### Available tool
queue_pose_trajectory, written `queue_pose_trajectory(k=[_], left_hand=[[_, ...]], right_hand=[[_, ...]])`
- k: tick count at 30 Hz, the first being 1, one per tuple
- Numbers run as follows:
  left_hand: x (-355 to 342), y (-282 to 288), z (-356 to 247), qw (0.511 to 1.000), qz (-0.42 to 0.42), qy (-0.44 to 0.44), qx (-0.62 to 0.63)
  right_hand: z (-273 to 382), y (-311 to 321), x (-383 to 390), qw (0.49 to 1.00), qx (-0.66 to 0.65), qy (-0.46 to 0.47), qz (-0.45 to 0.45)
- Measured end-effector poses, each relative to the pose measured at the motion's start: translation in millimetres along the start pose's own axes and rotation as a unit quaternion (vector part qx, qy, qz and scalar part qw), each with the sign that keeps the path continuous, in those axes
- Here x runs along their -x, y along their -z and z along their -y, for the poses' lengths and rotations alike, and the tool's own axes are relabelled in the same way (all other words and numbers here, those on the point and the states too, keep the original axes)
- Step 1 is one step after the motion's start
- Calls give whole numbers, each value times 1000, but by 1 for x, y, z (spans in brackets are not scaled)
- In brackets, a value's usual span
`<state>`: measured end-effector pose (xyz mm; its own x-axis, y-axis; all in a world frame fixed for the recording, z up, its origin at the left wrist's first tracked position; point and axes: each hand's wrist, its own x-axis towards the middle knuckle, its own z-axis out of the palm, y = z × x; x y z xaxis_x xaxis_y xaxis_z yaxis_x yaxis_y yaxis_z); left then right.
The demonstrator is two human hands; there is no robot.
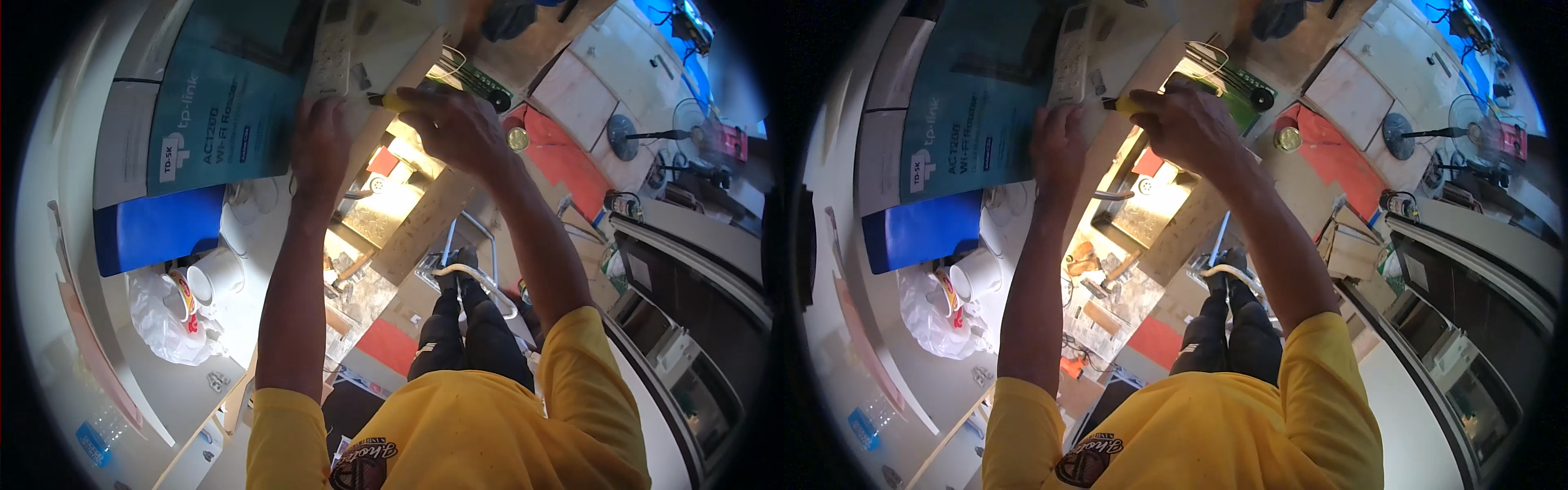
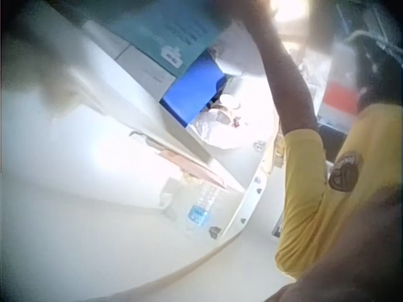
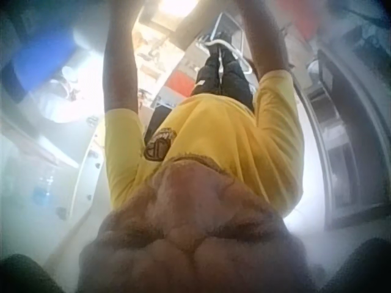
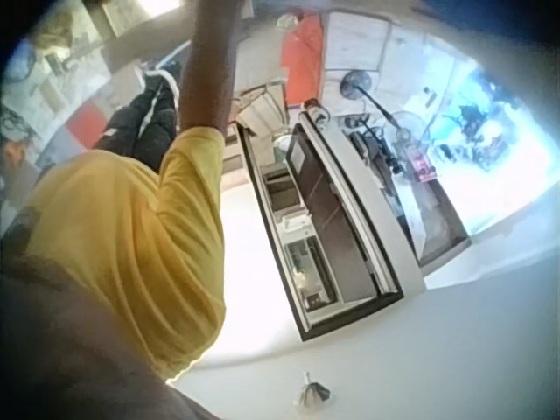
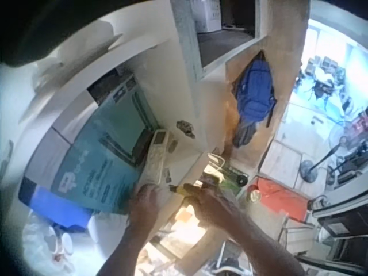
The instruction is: The person uses a utility knife to trim a piece of white material from a cabinet edge, then positions a wooden support beam vertically inside the cabinet and hammers it into place.
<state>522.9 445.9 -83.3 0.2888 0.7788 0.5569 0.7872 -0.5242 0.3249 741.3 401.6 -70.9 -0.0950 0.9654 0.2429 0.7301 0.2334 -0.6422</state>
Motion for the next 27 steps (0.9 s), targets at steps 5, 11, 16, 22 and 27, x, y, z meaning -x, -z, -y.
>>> queue_pose_trajectory(k=[5,11,16,22,27], left_hand=[[3,7,-2,996,53,32,-63],[-3,3,-5,1000,12,14,2],[1,3,3,998,17,0,-60],[1,0,2,999,16,3,-30],[0,3,4,999,16,2,-44]], right_hand=[[5,0,13,1000,8,-20,-13],[-8,0,1,1000,7,15,-23],[7,2,6,999,27,-29,-6],[-5,6,1,1000,0,1,-31],[0,3,-5,1000,26,-15,5]])
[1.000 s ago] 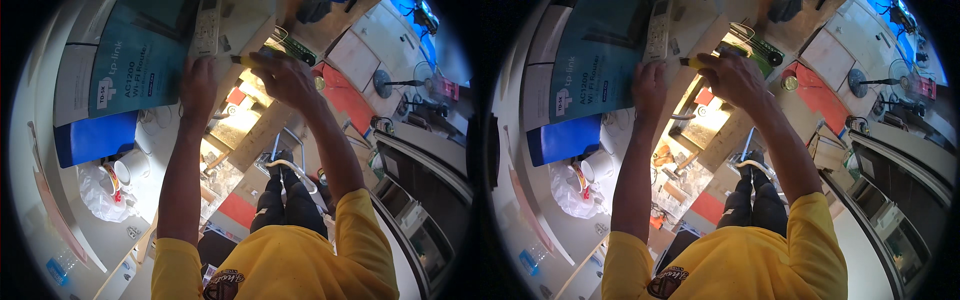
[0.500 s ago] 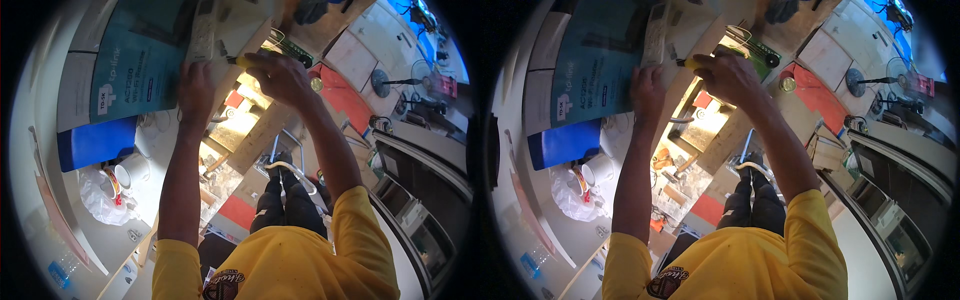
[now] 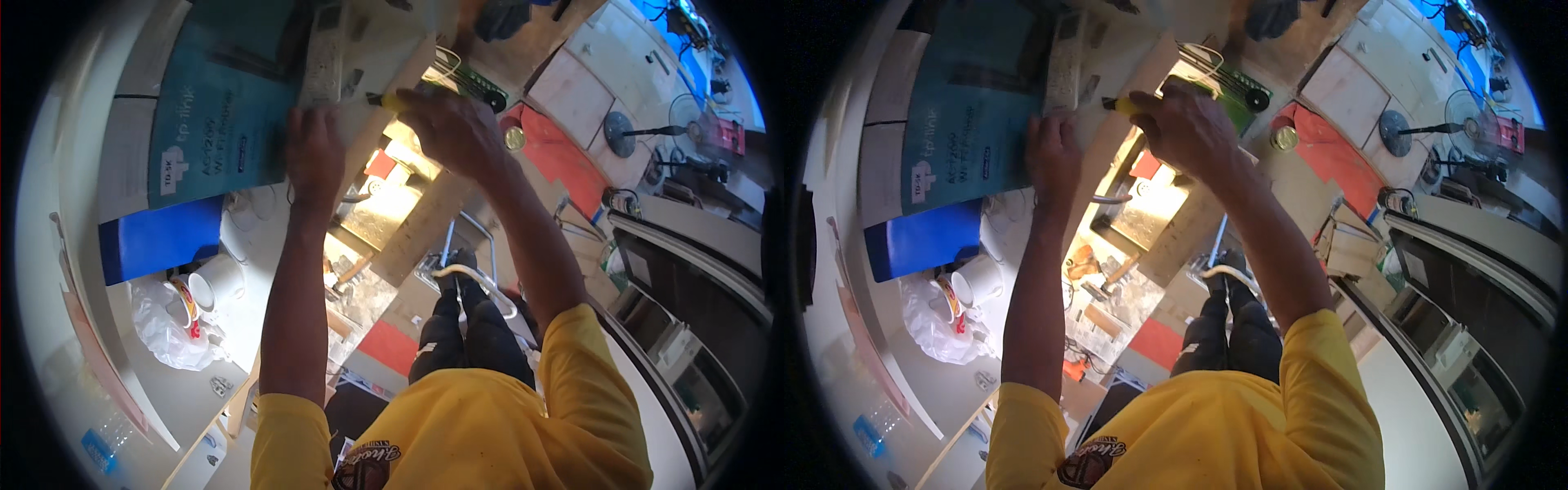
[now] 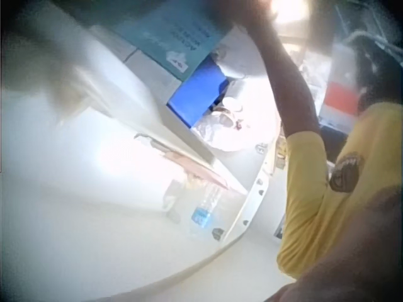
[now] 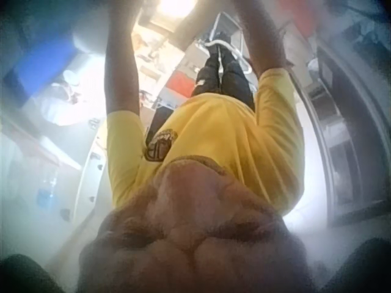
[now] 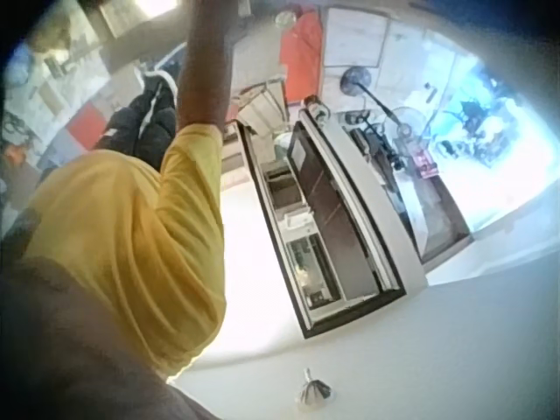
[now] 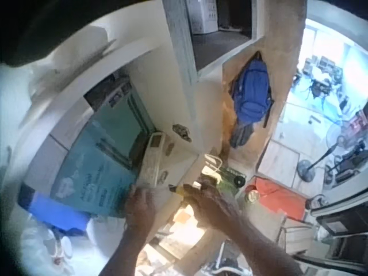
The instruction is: The person uses a utility knife to trim a piece of white material from a cabinet edge, then positions a wooden support beam vertically inside the cabinet and hammers it into place.
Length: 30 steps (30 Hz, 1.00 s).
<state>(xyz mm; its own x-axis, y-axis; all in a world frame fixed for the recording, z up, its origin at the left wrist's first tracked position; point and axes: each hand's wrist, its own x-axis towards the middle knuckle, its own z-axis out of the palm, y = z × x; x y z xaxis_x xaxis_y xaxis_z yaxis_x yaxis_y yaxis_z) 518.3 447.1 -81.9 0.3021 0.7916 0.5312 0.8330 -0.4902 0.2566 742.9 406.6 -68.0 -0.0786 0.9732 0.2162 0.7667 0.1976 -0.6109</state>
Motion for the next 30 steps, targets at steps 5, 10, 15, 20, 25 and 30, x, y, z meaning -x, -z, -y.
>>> queue_pose_trajectory(k=[5,10,15,20,25,30], left_hand=[[2,-2,0,999,2,31,-13],[1,0,-3,1000,-3,14,13],[5,1,3,1000,4,-3,-9],[-2,-1,-7,999,-5,6,35],[1,4,-4,999,17,28,1],[3,-2,-1,999,21,44,4]], right_hand=[[-6,-1,9,998,-18,23,-51],[-6,4,-4,1000,-8,22,-16],[-4,-4,11,998,-12,1,-62],[-15,4,-3,999,-30,26,-33],[-10,3,2,999,-8,18,-38],[-20,12,0,998,-28,39,-50]])
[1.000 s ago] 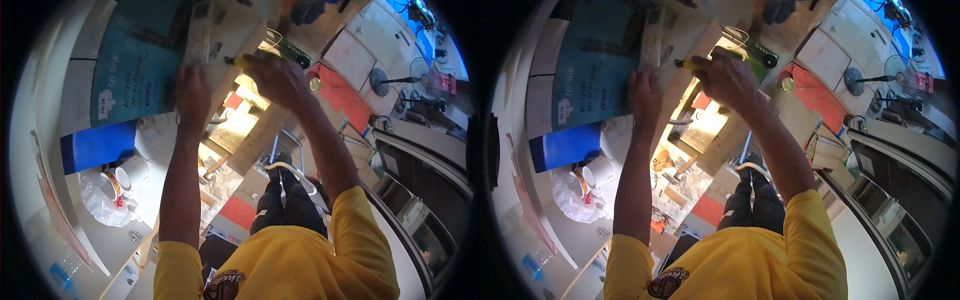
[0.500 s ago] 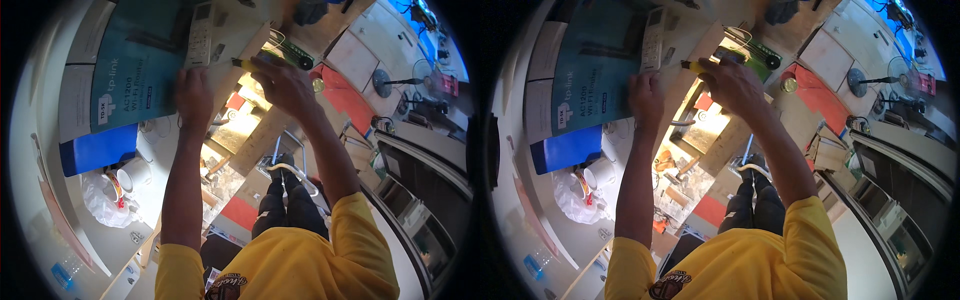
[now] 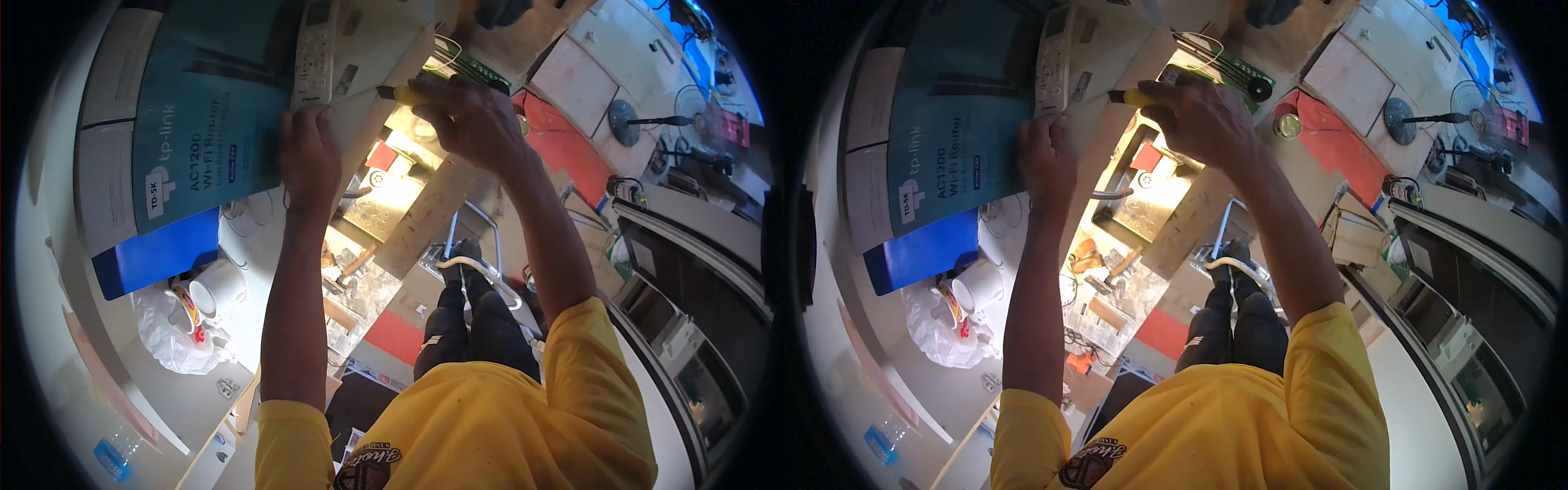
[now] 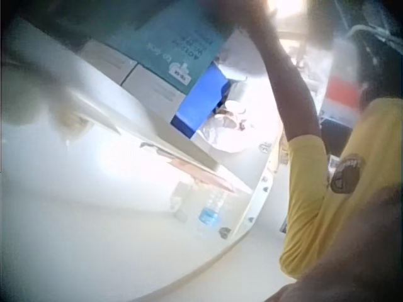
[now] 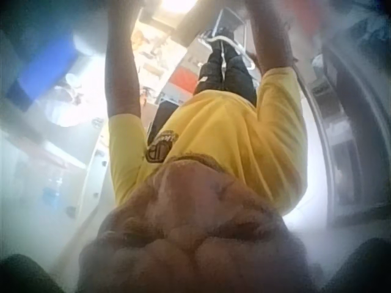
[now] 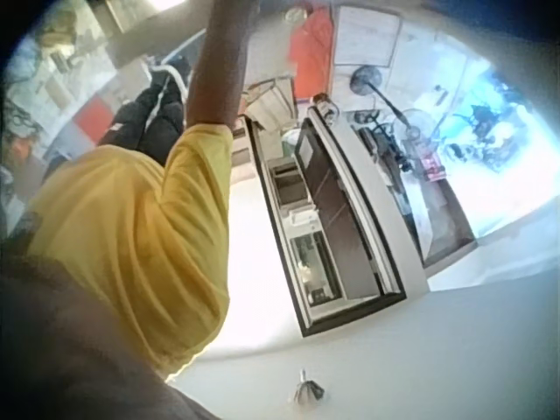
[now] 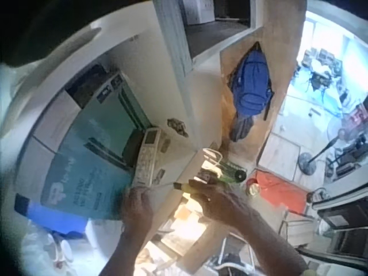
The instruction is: The person uses a utility knife to trim a piece of white material from a cabinet edge, then positions a wooden support beam vertically inside the cabinet and hammers it into place.
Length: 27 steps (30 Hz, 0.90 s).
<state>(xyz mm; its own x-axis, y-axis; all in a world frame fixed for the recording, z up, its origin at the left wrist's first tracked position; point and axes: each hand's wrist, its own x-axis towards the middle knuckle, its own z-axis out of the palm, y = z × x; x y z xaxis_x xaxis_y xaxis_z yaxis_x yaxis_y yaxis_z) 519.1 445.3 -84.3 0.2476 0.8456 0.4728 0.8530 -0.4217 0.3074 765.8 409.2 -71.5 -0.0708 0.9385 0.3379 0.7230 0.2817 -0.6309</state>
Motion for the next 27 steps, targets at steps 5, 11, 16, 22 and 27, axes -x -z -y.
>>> queue_pose_trajectory(k=[5,11,16,22,27], left_hand=[[-1,-1,2,999,-19,-33,-16],[3,2,5,1000,-7,-10,-8],[-4,0,-3,999,-30,-31,-4],[-1,6,2,1000,-15,-14,-14],[-2,2,-1,1000,-22,-15,5]], right_hand=[[-2,-5,-13,999,24,-8,45],[3,0,0,999,24,-32,23],[-19,-4,-11,999,17,12,37],[-4,1,-8,999,12,-15,46],[-15,2,-10,1000,4,7,19]])
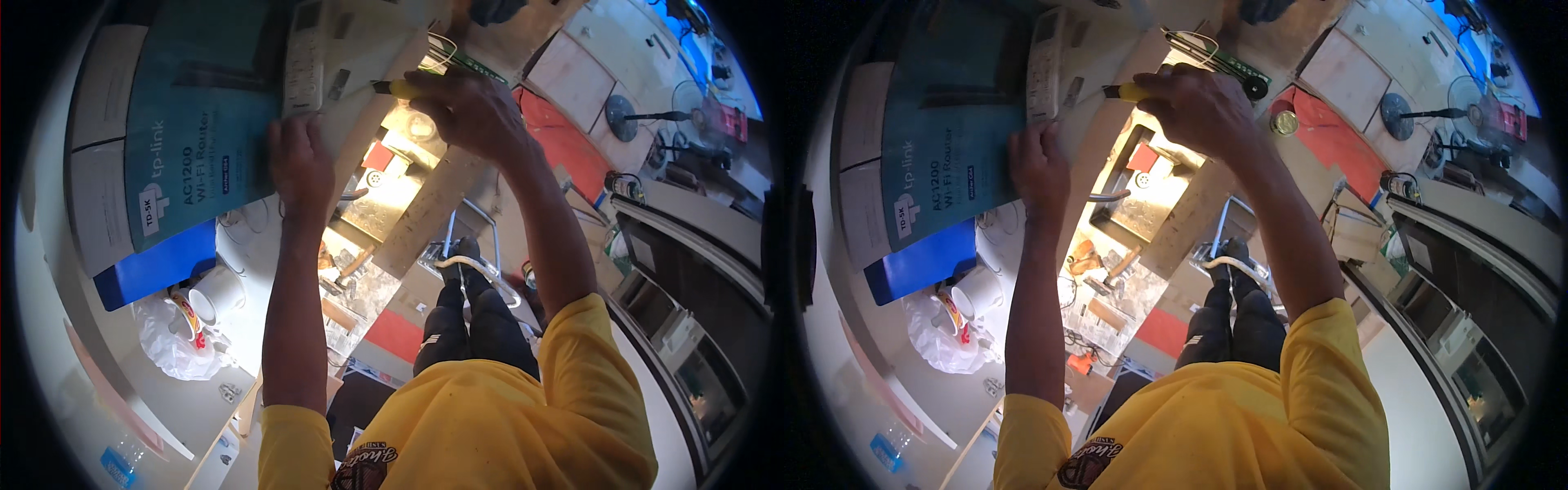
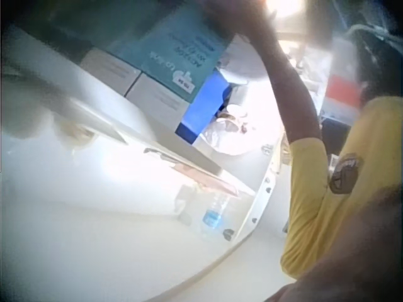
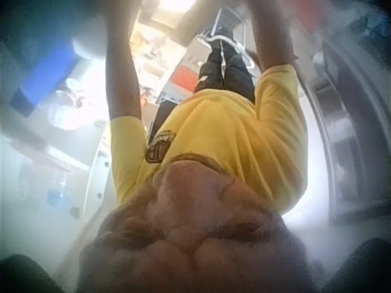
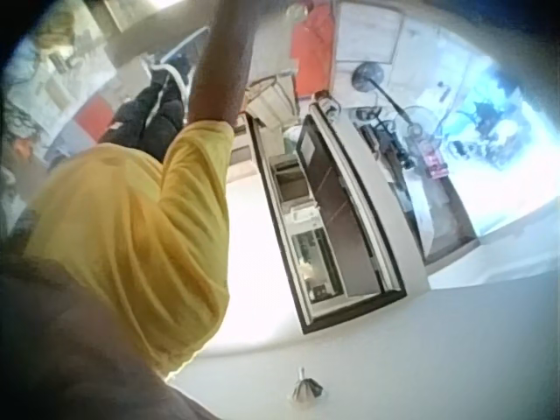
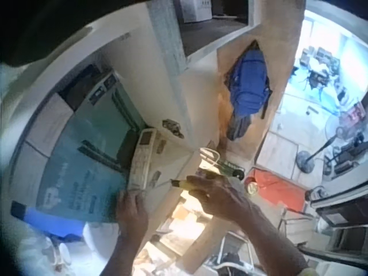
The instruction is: The person uses a utility knife to trim a piece of white material from a cabinet edge, then positions a wooden support beam vertically inside the cabinet and hammers it into place.
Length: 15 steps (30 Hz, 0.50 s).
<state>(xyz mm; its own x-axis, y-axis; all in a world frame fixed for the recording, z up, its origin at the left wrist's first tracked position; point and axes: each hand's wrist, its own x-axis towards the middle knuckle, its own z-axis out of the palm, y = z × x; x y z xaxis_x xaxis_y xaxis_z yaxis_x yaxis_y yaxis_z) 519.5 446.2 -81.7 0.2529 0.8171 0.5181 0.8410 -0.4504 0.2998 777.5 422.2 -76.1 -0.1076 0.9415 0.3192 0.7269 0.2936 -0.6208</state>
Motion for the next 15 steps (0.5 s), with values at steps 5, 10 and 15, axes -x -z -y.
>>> queue_pose_trajectory(k=[5,10,15], left_hand=[[-1,1,-4,1000,-10,20,13],[2,4,4,1000,-7,1,-8],[-2,0,-2,1000,-7,-12,8]], right_hand=[[-10,-3,-10,999,3,13,31],[6,-3,3,999,24,-12,-27],[-15,-1,-10,999,32,4,33]])
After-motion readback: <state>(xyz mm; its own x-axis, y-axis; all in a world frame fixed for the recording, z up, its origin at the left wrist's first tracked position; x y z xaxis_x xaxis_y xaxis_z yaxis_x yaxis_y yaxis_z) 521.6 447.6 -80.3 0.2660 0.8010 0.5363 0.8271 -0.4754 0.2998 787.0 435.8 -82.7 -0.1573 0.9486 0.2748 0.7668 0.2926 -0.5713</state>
